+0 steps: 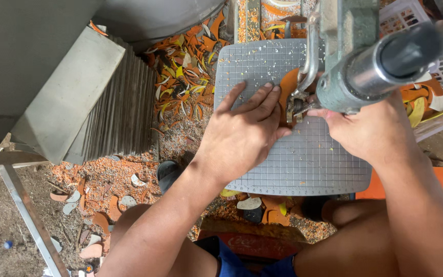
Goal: The person uses a vertical spindle sander to shape the edges of several small, colorful foam pieces. They guide each piece against the rotating spindle, then place the finished pieces into a nearby white basket.
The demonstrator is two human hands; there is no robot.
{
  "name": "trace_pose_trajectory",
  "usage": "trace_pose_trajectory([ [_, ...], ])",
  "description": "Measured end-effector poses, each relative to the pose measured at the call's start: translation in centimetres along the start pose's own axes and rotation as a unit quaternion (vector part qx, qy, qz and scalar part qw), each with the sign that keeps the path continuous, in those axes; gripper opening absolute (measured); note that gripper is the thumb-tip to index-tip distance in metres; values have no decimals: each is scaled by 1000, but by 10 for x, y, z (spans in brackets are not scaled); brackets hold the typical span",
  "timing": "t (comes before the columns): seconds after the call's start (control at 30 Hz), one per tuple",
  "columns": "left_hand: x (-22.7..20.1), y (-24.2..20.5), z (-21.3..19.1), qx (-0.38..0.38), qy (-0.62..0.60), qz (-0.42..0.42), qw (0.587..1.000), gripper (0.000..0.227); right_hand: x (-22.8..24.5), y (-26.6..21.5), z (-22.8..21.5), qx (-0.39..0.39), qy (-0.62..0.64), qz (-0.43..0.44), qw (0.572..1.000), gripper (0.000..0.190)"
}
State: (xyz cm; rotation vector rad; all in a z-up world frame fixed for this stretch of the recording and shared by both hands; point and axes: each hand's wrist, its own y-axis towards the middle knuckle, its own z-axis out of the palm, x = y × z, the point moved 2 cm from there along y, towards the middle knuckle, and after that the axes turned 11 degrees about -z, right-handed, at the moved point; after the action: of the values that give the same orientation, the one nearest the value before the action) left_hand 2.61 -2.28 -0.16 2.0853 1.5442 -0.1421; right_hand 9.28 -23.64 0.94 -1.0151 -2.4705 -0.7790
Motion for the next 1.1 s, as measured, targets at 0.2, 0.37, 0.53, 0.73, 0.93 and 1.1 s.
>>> trace_pose_trajectory([
  [0.2, 3, 4, -1, 3, -4, 7, 1000, 35, 13, 6, -3, -45, -24, -50, 997, 31],
  [0.37, 6, 7, 0, 12, -6, 5, 1000, 31, 7, 1, 0, -30, -56, -32, 997, 25],
  [0.53, 8, 11, 0, 20, -13, -1, 1000, 30, 3, 0, 1, -34, -73, -65, 995, 22],
  [0.73, 12, 14, 0, 25, -23, -1, 999, 31, 8, 2, 0, -40, -42, -50, 997, 23],
  [0.93, 14, 17, 1, 22, -23, -2, 999, 31, 8, 6, 2, -58, -27, -68, 996, 22],
  [1.1, 16, 18, 3, 17, -24, -2, 1000, 31, 4, 3, 2, -64, -22, -72, 995, 21],
])
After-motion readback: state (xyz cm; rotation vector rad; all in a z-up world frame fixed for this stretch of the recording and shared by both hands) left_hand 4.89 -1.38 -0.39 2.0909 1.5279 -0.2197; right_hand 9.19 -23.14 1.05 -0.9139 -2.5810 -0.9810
